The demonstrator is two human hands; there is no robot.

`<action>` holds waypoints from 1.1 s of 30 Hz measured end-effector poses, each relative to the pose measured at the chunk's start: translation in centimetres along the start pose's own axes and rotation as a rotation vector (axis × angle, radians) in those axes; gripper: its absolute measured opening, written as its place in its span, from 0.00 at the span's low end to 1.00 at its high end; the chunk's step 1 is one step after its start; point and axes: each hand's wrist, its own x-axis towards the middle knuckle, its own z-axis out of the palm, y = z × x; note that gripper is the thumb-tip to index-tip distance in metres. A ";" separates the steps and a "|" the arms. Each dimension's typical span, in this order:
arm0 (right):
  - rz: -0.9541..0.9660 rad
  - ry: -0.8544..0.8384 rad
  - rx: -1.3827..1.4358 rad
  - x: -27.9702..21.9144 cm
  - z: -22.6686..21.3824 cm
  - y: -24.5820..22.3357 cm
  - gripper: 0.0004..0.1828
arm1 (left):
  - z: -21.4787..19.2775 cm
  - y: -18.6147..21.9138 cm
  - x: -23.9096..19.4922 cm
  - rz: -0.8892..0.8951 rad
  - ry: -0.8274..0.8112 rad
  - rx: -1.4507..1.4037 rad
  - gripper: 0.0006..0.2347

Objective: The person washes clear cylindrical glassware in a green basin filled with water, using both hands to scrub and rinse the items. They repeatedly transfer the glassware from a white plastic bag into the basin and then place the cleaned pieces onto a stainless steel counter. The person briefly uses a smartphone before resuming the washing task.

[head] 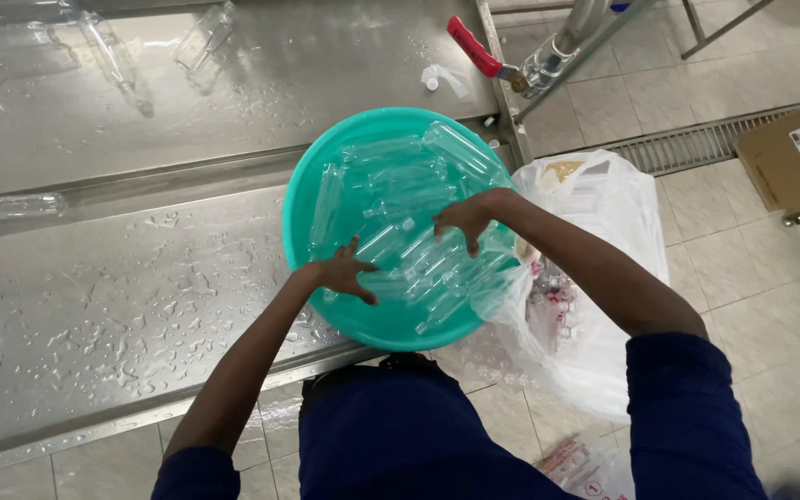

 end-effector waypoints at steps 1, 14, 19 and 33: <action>-0.013 -0.045 0.026 0.4 -0.1 0.3 0.63 | 0.2 -0.1 0.2 0.000 0.012 -0.022 0.50; -0.202 0.025 0.358 2.6 1.3 1.1 0.62 | 0.4 5.6 -17.4 -0.162 0.407 -0.662 0.43; -0.233 0.297 0.298 6.2 4.1 -3.3 0.54 | 2.8 9.8 -18.2 -0.145 0.464 -1.289 0.39; 0.058 0.370 0.120 8.1 4.6 -7.5 0.80 | 7.1 7.4 -12.5 -0.129 0.300 -1.719 0.41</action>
